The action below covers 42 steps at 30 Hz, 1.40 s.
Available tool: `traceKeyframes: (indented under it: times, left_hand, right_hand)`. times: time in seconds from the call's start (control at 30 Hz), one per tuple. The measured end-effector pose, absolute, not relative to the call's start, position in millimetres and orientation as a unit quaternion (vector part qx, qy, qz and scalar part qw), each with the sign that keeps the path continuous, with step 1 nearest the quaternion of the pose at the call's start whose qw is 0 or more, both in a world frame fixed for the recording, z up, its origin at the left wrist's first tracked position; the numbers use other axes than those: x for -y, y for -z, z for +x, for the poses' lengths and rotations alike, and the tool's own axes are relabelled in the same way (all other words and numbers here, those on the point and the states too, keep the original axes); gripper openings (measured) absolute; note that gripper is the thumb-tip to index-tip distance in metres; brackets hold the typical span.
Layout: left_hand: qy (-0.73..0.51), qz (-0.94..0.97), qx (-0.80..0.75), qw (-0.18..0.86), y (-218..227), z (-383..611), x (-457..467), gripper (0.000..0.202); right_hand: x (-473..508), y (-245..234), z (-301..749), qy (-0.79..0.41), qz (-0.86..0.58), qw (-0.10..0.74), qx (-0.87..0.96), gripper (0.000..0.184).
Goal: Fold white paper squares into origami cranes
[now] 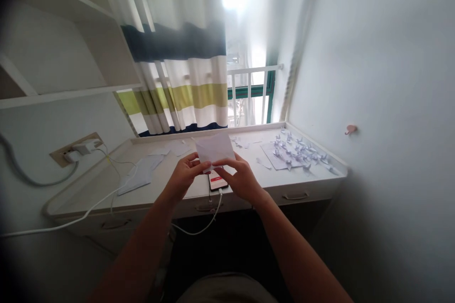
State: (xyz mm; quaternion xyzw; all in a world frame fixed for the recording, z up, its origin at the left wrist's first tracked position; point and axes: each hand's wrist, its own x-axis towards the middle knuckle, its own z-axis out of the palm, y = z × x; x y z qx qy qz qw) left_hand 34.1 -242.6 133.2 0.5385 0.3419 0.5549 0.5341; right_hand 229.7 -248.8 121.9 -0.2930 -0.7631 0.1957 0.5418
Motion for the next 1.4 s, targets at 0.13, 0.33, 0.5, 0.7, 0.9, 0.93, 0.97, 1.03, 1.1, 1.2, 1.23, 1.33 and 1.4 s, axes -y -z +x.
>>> traceKeyframes:
  times: [0.13, 0.33, 0.5, 0.7, 0.9, 0.93, 0.97, 1.03, 1.1, 1.2, 1.23, 1.33, 1.4]
  left_hand:
    - [-0.598, 0.49, -0.326, 0.544, -129, 39, 258, 0.042]
    - [-0.618, 0.456, -0.32, 0.556, -125, 44, 259, 0.035]
    - [-0.608, 0.464, -0.333, 0.552, -119, 37, 261, 0.038]
    - [-0.57, 0.474, -0.327, 0.585, -115, 26, 271, 0.065]
    - [-0.557, 0.508, -0.32, 0.574, -108, 20, 280, 0.05]
    - [-0.551, 0.518, -0.325, 0.568, -107, 19, 281, 0.044]
    - [-0.543, 0.53, -0.331, 0.561, -106, 17, 282, 0.039]
    - [-0.533, 0.552, -0.344, 0.541, -106, 15, 284, 0.032]
    - [-0.533, 0.567, -0.357, 0.517, -107, 14, 286, 0.027]
    - [-0.532, 0.579, -0.362, 0.501, -110, 14, 290, 0.027]
    - [-0.527, 0.578, -0.359, 0.508, -111, 14, 291, 0.028]
    - [-0.519, 0.563, -0.353, 0.537, -111, 17, 292, 0.034]
    - [-0.527, 0.554, -0.345, 0.544, -109, 17, 290, 0.037]
  right_hand:
    - [269, -113, 228, -0.218, -0.286, 0.542, 0.759, 0.005]
    - [273, -106, 231, -0.148, -0.312, 0.553, 0.758, 0.004]
    - [275, -108, 233, -0.055, -0.34, 0.555, 0.757, 0.009]
    - [276, -106, 231, -0.092, -0.357, 0.549, 0.75, 0.013]
    - [277, -107, 235, -0.139, -0.392, 0.513, 0.751, 0.017]
    - [278, -108, 234, -0.153, -0.389, 0.512, 0.751, 0.018]
    - [280, -110, 234, -0.163, -0.387, 0.513, 0.748, 0.019]
    - [282, -112, 233, -0.173, -0.389, 0.521, 0.74, 0.021]
    - [283, -114, 231, -0.185, -0.393, 0.526, 0.732, 0.023]
    - [284, -115, 230, -0.211, -0.392, 0.532, 0.72, 0.024]
    - [285, -116, 229, -0.217, -0.388, 0.536, 0.718, 0.024]
    - [287, -117, 228, -0.231, -0.375, 0.543, 0.715, 0.023]
    - [289, -116, 227, -0.237, -0.369, 0.544, 0.715, 0.024]
